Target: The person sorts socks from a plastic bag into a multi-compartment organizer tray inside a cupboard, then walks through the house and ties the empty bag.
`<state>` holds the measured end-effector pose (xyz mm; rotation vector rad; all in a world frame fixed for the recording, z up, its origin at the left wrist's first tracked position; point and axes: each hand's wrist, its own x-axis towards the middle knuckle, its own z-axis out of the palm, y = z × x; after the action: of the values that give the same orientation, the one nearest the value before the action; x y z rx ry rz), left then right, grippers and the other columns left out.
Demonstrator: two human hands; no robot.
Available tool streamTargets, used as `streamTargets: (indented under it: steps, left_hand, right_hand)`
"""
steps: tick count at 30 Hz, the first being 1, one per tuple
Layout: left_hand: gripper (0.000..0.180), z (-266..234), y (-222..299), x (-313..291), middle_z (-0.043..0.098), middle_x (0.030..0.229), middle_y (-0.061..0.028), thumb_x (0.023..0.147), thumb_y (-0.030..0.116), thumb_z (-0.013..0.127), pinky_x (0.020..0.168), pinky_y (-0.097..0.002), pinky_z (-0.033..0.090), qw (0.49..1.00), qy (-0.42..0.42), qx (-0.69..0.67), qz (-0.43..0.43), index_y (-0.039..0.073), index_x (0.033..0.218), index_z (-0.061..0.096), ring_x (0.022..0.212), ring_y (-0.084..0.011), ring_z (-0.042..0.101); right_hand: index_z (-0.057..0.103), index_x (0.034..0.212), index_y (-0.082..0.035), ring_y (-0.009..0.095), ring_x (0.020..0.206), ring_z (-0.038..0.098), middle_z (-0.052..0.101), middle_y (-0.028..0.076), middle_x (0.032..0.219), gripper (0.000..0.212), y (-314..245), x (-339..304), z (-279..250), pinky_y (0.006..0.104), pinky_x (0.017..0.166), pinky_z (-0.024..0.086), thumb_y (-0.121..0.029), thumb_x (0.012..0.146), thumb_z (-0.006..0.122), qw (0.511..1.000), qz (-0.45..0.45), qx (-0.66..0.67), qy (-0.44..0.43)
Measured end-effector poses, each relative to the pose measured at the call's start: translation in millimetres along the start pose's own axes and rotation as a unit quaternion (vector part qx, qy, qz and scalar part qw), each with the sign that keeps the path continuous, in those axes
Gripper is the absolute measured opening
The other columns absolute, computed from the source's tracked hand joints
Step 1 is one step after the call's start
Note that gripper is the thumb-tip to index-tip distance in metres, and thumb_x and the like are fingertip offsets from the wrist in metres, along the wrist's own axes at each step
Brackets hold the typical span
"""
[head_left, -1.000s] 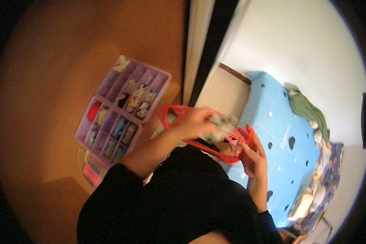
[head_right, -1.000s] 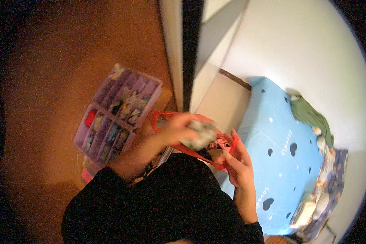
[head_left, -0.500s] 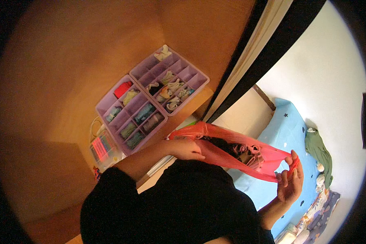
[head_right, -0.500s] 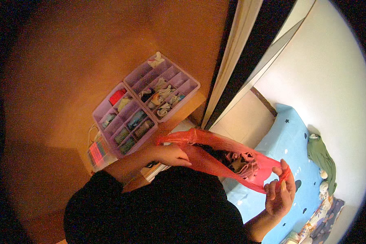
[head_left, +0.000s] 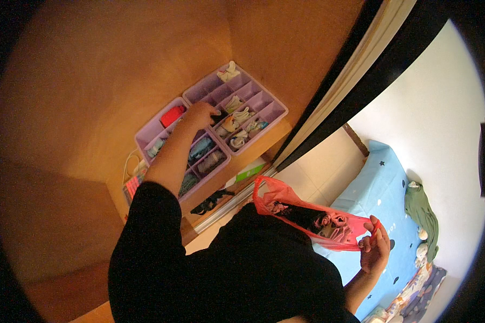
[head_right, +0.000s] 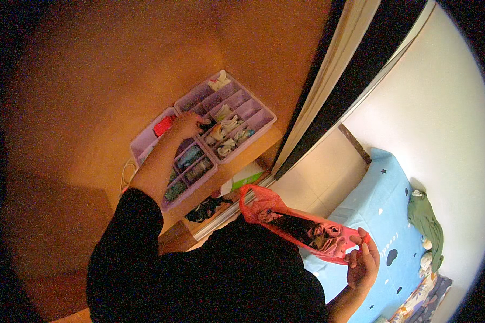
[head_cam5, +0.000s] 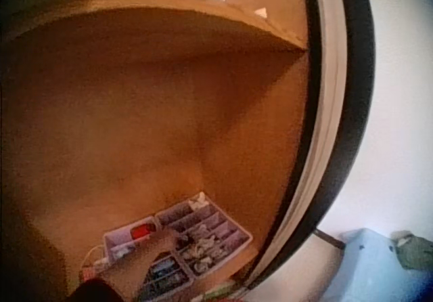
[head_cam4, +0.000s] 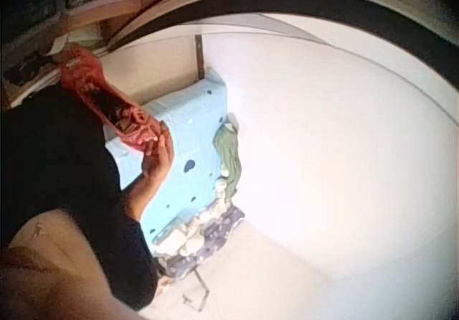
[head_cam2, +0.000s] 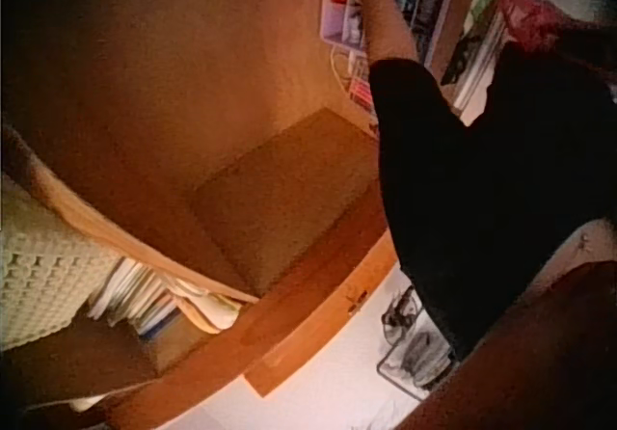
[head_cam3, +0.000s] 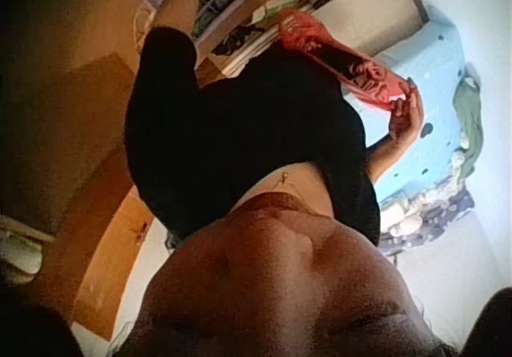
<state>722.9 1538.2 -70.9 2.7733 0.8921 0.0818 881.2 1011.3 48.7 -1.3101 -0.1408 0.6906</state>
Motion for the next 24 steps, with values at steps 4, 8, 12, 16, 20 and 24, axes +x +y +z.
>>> streamTargets:
  steps: [4,8,12,16,20,24]
  left_hand:
    - [0.031,34,-13,33,0.06,0.083,-0.0163,0.062,0.009,0.062,0.069,-0.0378,0.047,0.985,-0.106,0.129,0.032,0.011,0.093,0.063,0.079,-0.0322,0.058]
    - [0.033,34,-18,44,0.062,0.08,-0.0146,0.062,0.01,0.061,0.067,-0.0386,0.047,0.977,-0.169,0.119,0.06,0.012,0.095,0.062,0.074,-0.0293,0.06]
    - [0.024,-12,-25,17,0.061,0.073,-0.0113,0.067,0.011,0.053,0.057,-0.0357,0.049,0.867,-0.079,-0.455,-0.188,0.003,0.088,0.059,0.065,-0.0228,0.06]
    - [0.029,-37,59,-11,0.059,0.085,-0.0121,0.069,0.014,0.052,0.066,-0.0338,0.05,0.583,-0.056,-0.807,-0.073,0.0,0.094,0.055,0.075,-0.0226,0.059]
    - [0.035,-42,186,-42,0.058,0.096,-0.0133,0.074,0.019,0.046,0.081,-0.0371,0.045,0.357,-0.242,-0.901,0.048,-0.002,0.101,0.053,0.088,-0.0254,0.057]
    - [0.031,-28,266,-70,0.058,0.097,-0.0131,0.077,0.016,0.042,0.081,-0.0359,0.045,0.294,-0.378,-0.877,-0.019,-0.002,0.1,0.053,0.09,-0.0225,0.056]
  right_hand:
    - [0.04,0.115,0.009,0.006,0.043,0.038,0.057,0.016,0.095,0.042,-3,-2,20,0.0174,0.044,0.036,-0.013,0.08,0.048,0.998,-0.003,0.039,0.048]
    - [0.039,0.117,0.008,0.007,0.044,0.039,0.057,0.015,0.096,0.043,-2,-7,19,0.0189,0.046,0.038,-0.013,0.08,0.048,0.996,-0.002,0.062,0.058]
    - [0.036,0.12,0.005,0.01,0.05,0.048,0.056,0.014,0.103,0.047,2,-15,7,0.0253,0.055,0.046,-0.016,0.08,0.049,0.996,0.009,0.084,0.031]
    - [0.034,0.123,0.003,0.015,0.061,0.054,0.054,0.018,0.105,0.05,7,-9,26,0.0264,0.058,0.046,-0.017,0.079,0.05,0.992,0.002,0.104,0.067]
    - [0.029,0.127,0.0,0.016,0.07,0.054,0.047,0.02,0.115,0.054,10,0,36,0.0288,0.067,0.046,-0.014,0.08,0.051,0.994,-0.038,0.102,0.03]
    - [0.021,0.13,-0.001,0.015,0.078,0.053,0.038,0.017,0.124,0.063,15,6,45,0.0264,0.068,0.045,-0.009,0.077,0.055,0.992,-0.081,0.098,-0.011]
